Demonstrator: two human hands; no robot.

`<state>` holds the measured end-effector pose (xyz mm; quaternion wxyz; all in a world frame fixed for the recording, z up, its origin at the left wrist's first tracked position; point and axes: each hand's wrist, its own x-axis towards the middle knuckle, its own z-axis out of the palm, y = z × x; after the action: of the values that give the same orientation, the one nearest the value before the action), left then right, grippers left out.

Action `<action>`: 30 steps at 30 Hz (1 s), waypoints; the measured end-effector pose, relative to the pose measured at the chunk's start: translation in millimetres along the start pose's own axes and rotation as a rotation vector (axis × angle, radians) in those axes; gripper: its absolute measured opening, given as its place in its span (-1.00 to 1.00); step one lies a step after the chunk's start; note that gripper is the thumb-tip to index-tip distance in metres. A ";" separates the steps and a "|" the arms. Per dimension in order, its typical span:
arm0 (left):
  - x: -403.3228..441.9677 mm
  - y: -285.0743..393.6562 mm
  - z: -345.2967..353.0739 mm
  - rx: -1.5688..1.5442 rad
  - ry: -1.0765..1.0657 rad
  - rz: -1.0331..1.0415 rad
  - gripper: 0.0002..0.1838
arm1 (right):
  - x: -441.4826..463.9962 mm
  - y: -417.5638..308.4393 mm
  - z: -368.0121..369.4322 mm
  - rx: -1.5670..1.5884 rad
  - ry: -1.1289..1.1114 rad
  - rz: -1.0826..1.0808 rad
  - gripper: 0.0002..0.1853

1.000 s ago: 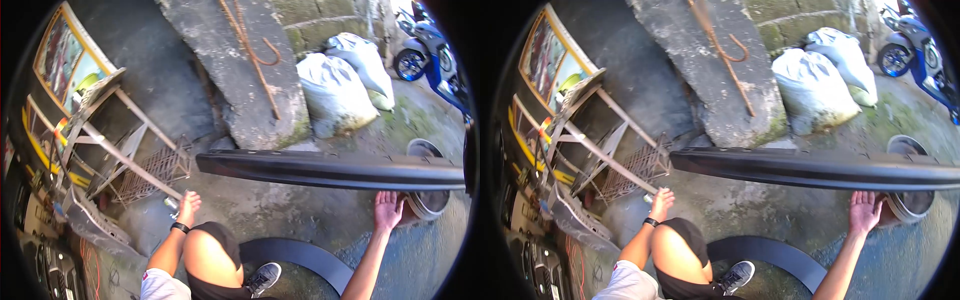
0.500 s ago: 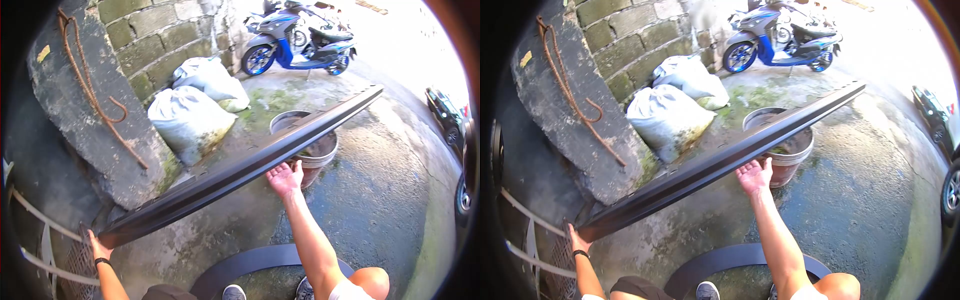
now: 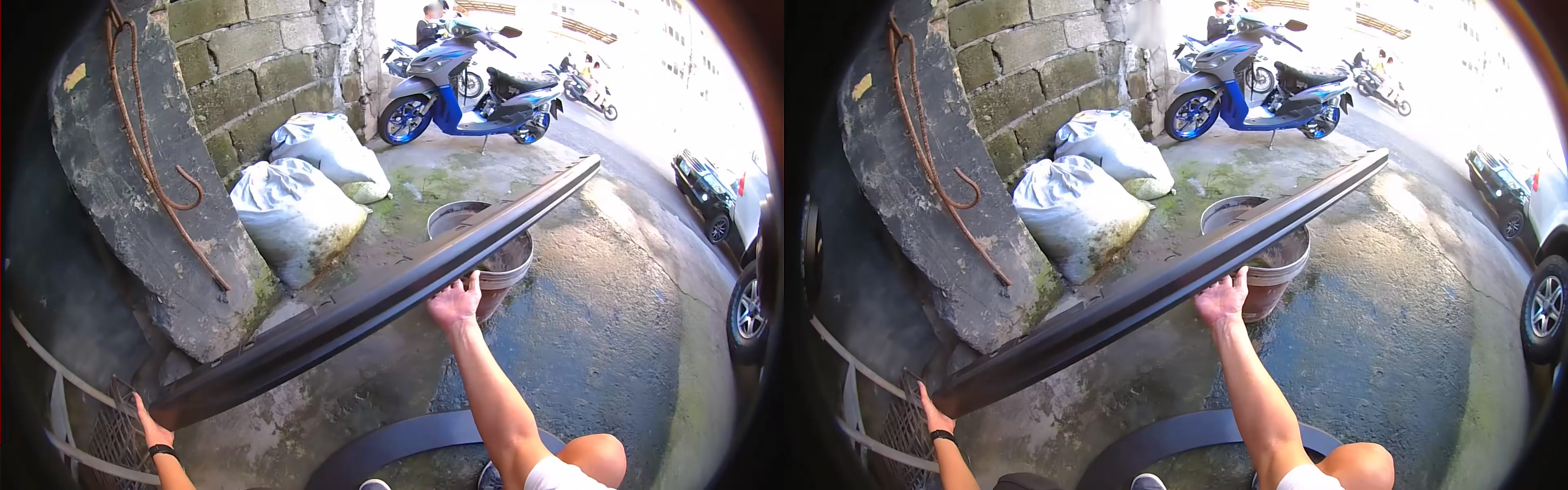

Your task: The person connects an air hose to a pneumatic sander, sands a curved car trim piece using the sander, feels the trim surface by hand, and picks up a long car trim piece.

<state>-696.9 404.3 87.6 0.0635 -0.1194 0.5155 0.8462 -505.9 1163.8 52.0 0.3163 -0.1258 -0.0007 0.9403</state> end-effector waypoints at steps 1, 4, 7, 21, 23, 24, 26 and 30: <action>-4.0 -2.1 -3.5 0.003 0.004 0.000 0.09 | -3.9 1.0 1.3 0.001 0.003 0.003 -0.06; -15.2 -5.5 -3.6 0.062 0.142 0.039 0.09 | -9.9 0.5 4.2 0.002 0.004 -0.018 -0.07; -45.7 -6.1 9.2 0.003 0.010 -0.057 0.01 | -9.9 -0.2 -1.3 0.057 -0.074 -0.035 -0.10; -87.9 7.5 -15.0 0.025 0.248 -0.085 -0.16 | 22.3 -18.5 -19.4 -0.073 0.063 -0.077 -0.15; -87.6 7.4 -9.4 0.100 0.378 -0.064 -0.24 | 13.6 -16.6 -14.8 -0.073 0.078 -0.091 -0.15; -90.4 8.2 -8.6 0.102 0.370 -0.069 -0.24 | 4.2 -10.5 -5.1 -0.064 0.089 -0.076 -0.15; -93.4 4.4 -9.0 0.010 0.135 -0.074 -0.30 | -12.6 -0.8 11.6 -0.116 0.064 -0.084 -0.12; -117.8 -0.7 38.7 -0.011 -0.029 0.116 -0.20 | -16.9 -0.6 6.2 -0.120 -0.021 -0.049 -0.07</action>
<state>-588.6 440.8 135.6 0.0211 -0.0775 0.5157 0.8530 -494.0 1154.7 62.0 0.3312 -0.1345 -0.0632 0.9318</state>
